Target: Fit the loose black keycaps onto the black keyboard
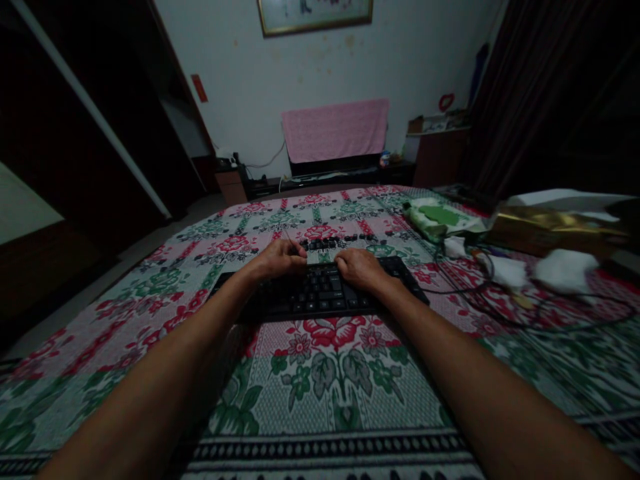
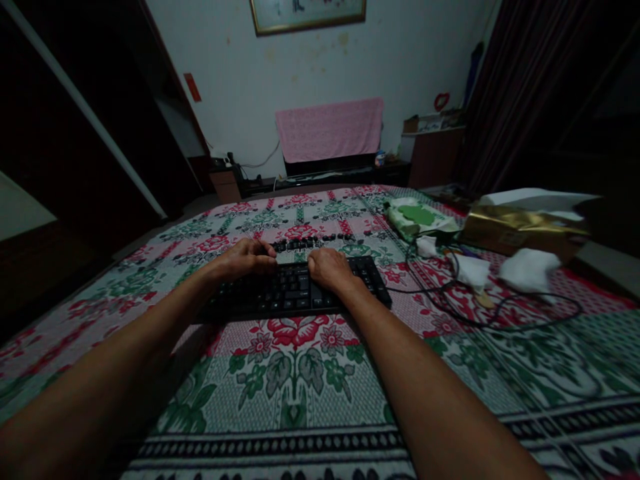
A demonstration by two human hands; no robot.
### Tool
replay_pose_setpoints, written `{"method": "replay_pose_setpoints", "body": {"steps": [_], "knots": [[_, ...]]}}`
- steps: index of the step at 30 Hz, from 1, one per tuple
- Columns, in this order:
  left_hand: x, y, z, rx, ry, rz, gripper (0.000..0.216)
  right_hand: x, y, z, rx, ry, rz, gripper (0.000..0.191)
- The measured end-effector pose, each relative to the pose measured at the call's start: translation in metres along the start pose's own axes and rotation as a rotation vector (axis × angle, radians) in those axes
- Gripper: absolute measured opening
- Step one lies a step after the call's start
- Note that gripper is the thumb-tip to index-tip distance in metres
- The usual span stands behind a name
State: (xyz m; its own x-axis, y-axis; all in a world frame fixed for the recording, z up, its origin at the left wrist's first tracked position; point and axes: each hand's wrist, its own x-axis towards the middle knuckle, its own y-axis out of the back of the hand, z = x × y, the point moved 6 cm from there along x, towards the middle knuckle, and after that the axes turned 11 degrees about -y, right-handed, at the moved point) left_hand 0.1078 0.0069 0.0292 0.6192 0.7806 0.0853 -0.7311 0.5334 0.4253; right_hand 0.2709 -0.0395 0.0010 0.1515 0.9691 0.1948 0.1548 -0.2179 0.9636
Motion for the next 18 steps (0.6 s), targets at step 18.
{"method": "replay_pose_setpoints", "body": {"steps": [18], "knots": [[0.012, 0.001, 0.006, 0.123, -0.043, -0.048, 0.014, -0.001, 0.001, -0.001, 0.008, -0.004, -0.009, 0.034]]}}
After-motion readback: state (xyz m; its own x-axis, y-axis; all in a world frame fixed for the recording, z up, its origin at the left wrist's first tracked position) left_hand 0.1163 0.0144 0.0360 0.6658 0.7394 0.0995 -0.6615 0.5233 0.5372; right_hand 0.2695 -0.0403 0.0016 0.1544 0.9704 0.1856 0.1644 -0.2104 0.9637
